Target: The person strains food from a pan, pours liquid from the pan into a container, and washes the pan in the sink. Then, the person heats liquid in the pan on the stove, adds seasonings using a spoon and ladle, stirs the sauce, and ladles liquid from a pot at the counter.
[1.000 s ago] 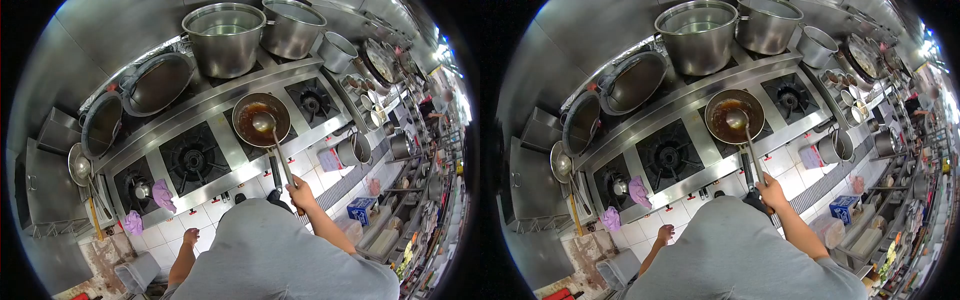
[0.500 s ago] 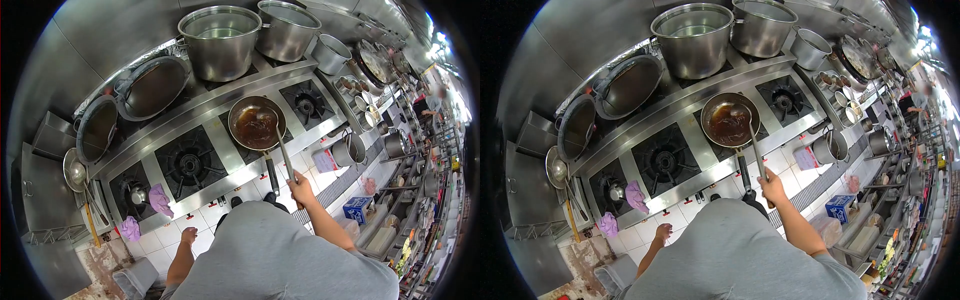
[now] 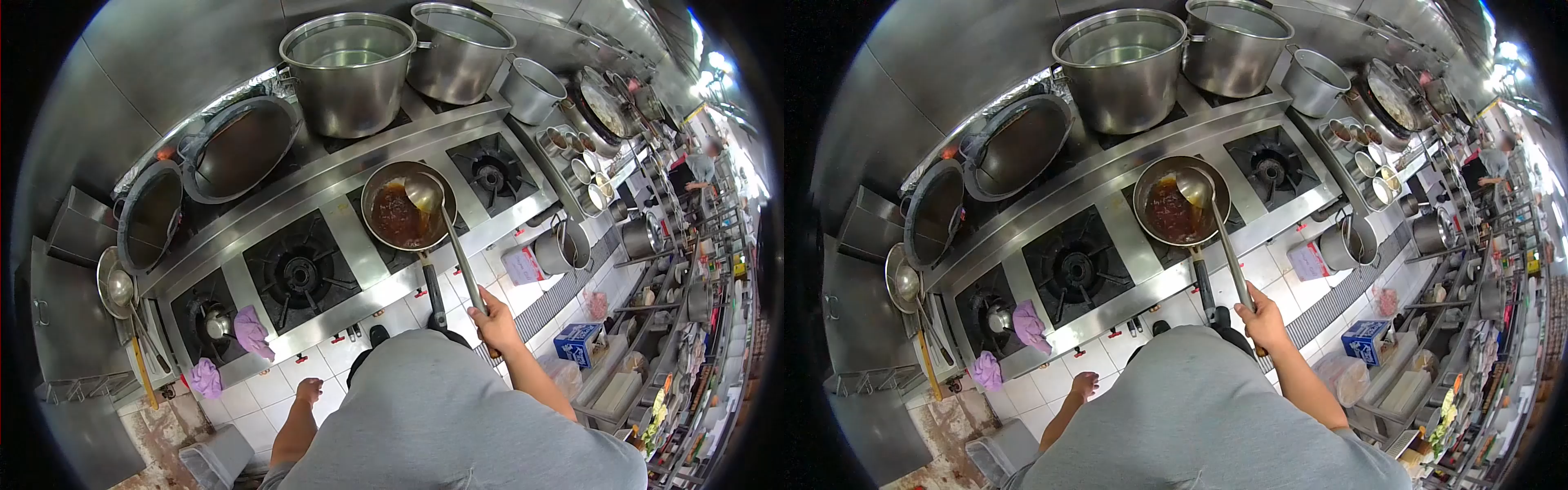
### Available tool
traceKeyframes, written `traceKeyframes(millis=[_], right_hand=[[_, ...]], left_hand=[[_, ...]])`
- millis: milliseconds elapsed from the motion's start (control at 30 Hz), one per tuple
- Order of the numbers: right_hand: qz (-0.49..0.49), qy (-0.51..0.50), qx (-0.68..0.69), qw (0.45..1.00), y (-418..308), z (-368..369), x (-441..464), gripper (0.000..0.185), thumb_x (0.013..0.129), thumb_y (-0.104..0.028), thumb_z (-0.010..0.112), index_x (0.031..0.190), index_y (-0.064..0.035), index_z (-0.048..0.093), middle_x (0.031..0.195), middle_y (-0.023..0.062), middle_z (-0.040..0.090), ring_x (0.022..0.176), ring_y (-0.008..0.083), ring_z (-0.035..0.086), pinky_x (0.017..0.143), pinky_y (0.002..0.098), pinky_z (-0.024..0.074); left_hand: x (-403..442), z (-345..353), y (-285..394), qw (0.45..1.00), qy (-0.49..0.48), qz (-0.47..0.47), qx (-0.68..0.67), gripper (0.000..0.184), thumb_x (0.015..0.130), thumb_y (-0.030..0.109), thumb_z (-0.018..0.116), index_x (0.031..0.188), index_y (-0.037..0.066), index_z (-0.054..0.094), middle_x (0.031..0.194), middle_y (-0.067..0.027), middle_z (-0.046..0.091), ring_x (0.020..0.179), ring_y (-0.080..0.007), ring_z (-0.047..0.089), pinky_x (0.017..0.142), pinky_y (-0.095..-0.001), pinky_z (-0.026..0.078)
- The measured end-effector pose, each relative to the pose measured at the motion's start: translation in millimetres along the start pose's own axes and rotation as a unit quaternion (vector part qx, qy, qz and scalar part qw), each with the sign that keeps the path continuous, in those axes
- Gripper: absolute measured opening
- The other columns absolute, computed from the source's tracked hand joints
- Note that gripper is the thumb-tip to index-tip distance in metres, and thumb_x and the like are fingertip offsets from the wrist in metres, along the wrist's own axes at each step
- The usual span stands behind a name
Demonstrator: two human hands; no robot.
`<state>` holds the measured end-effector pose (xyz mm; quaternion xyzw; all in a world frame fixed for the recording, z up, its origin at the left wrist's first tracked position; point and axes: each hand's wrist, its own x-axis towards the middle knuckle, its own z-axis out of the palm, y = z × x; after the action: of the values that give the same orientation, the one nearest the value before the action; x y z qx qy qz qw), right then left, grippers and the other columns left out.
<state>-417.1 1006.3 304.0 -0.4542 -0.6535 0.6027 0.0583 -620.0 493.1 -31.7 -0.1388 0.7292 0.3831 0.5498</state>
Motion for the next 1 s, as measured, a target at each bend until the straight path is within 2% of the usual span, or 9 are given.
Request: traceKeyframes(millis=[233,300,333,367,467,567,933,967,1000], right_hand=[[-0.058,0.028,-0.102,0.993,4,-37,14,0.064,0.090,-0.012,0.071,0.149,-0.0053,0.046,0.073,0.0043,0.060,0.062,0.0100,0.056,0.059,0.0278,0.0458],[-0.271,0.067,-0.141,0.950,45,-46,42,0.066,0.089,-0.011,0.072,0.150,-0.0074,0.045,0.080,0.0120,0.067,0.068,0.0140,0.059,0.064,0.0324,0.0486],[-0.223,0.071,-0.167,0.958,42,-50,44,0.061,0.088,-0.010,0.069,0.146,-0.0092,0.050,0.090,0.0171,0.068,0.072,0.0244,0.064,0.070,0.0384,0.0521],[-0.227,0.066,-0.164,0.958,39,-57,51,0.061,0.088,-0.010,0.069,0.146,-0.0092,0.050,0.090,0.0171,0.068,0.072,0.0244,0.064,0.070,0.0384,0.0521],[-0.237,0.148,-0.401,0.872,33,-81,72,0.047,0.083,-0.006,0.063,0.130,-0.0113,0.060,0.091,0.0134,0.061,0.084,0.0362,0.063,0.074,0.0459,0.0522],[-0.319,0.179,-0.436,0.822,67,-114,111,0.047,0.081,-0.005,0.064,0.127,-0.0125,0.062,0.092,0.0113,0.060,0.088,0.0334,0.061,0.077,0.0451,0.0499],[-0.413,0.098,-0.362,0.830,14,-142,207,0.045,0.079,-0.006,0.065,0.123,-0.0106,0.063,0.097,0.0119,0.060,0.090,0.0349,0.060,0.079,0.0458,0.0497],[-0.419,0.091,-0.362,0.828,7,-143,211,0.045,0.079,-0.006,0.065,0.123,-0.0106,0.063,0.097,0.0119,0.060,0.090,0.0349,0.060,0.079,0.0458,0.0497],[-0.391,0.061,-0.352,0.848,1,-143,214,0.044,0.081,-0.007,0.066,0.124,-0.0104,0.063,0.098,0.0130,0.061,0.089,0.0358,0.062,0.078,0.0461,0.0506]], left_hand=[[-13,40,35,0.996,0.080,0.023,-0.005,0.030,0.090,0.023,0.069,0.108,-0.001,0.069,0.091,-0.0085,0.071,0.071,-0.0181,0.064,0.062,-0.0327,0.053],[10,41,16,0.987,0.062,0.114,0.097,0.032,0.090,0.020,0.070,0.111,-0.003,0.067,0.096,-0.0105,0.071,0.075,-0.0195,0.065,0.067,-0.0322,0.055],[-3,52,27,0.987,0.068,0.114,0.094,0.032,0.090,0.020,0.070,0.111,-0.003,0.067,0.096,-0.0105,0.071,0.075,-0.0195,0.065,0.067,-0.0322,0.055],[-26,70,48,0.995,0.082,0.054,0.026,0.033,0.090,0.019,0.070,0.113,-0.004,0.065,0.099,-0.0112,0.071,0.079,-0.0204,0.066,0.068,-0.0319,0.055],[-46,100,62,0.993,0.105,0.000,-0.053,0.035,0.090,0.017,0.070,0.115,-0.005,0.063,0.102,-0.0122,0.071,0.082,-0.0217,0.067,0.070,-0.0318,0.056],[-54,128,52,0.990,0.119,0.008,-0.072,0.035,0.089,0.017,0.071,0.115,-0.006,0.063,0.101,-0.0126,0.071,0.081,-0.0216,0.067,0.069,-0.0318,0.056],[-93,261,1,0.965,0.189,-0.030,-0.181,0.032,0.086,0.015,0.070,0.109,-0.007,0.065,0.090,-0.0115,0.070,0.072,-0.0191,0.067,0.067,-0.0320,0.057],[-95,269,-10,0.986,0.156,0.057,0.024,0.030,0.087,0.016,0.069,0.112,-0.002,0.067,0.097,-0.0119,0.071,0.079,-0.0203,0.069,0.071,-0.0337,0.057],[-86,275,-37,0.950,0.160,0.152,0.221,0.029,0.088,0.016,0.068,0.115,0.004,0.068,0.104,-0.0122,0.071,0.087,-0.0216,0.070,0.075,-0.0353,0.058]])
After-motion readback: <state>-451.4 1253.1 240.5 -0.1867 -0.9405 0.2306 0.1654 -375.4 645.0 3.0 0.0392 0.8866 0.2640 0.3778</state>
